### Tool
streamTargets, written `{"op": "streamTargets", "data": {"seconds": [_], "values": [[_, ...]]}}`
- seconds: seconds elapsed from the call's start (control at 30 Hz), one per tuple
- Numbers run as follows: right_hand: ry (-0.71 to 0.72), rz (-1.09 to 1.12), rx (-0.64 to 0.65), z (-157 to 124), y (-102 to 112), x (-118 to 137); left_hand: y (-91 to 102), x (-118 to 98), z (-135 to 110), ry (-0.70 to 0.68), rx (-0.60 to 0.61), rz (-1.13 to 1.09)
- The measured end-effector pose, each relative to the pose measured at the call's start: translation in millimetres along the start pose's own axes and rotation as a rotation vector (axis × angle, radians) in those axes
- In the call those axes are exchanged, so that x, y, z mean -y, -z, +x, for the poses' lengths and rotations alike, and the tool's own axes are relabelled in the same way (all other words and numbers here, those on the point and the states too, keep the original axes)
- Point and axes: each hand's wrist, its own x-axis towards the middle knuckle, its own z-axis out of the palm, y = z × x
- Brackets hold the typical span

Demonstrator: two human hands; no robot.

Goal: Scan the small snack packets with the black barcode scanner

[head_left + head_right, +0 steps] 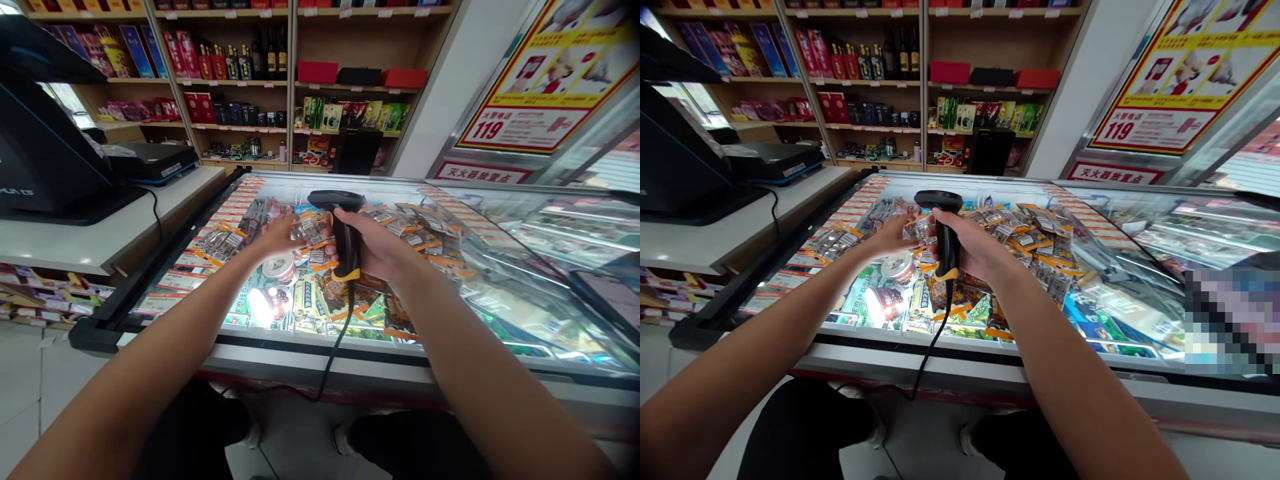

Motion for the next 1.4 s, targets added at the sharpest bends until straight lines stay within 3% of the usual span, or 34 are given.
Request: {"op": "streamTargets", "data": {"seconds": [0.13, 0.33, 0.47, 0.83, 0.97, 1.13, 1.23, 1.33, 1.4], "values": [[-0.022, -0.099, -0.041, -2, 0, 2, 17.3, 4, -7, -0.083, -0.083, 0.003], [-0.142, -0.234, 0.104, -4, 5, 1, 54.2, 22, 0, -0.120, -0.131, -0.171], [-0.171, -0.266, 0.130, 0, 9, -3, 66.1, 30, 4, -0.149, -0.174, -0.118], [-0.112, -0.271, 0.150, 1, 8, -4, 67.0, 29, 5, -0.139, -0.162, 0.074], [-0.078, -0.227, 0.149, -2, 6, -2, 67.1, 23, 1, -0.055, -0.205, 0.162], [-0.053, -0.187, 0.115, -5, 2, 1, 75.2, 27, -10, 0.135, -0.129, 0.626], [-0.031, -0.168, 0.111, -4, 2, 1, 79.9, 31, -17, 0.241, -0.179, 0.850], [0.006, -0.119, 0.091, -5, 5, 4, 71.5, 26, -19, 0.133, -0.206, 0.936], [0.058, -0.039, 0.098, -6, 10, 10, 52.7, 14, -19, 0.051, -0.165, 0.836]]}}
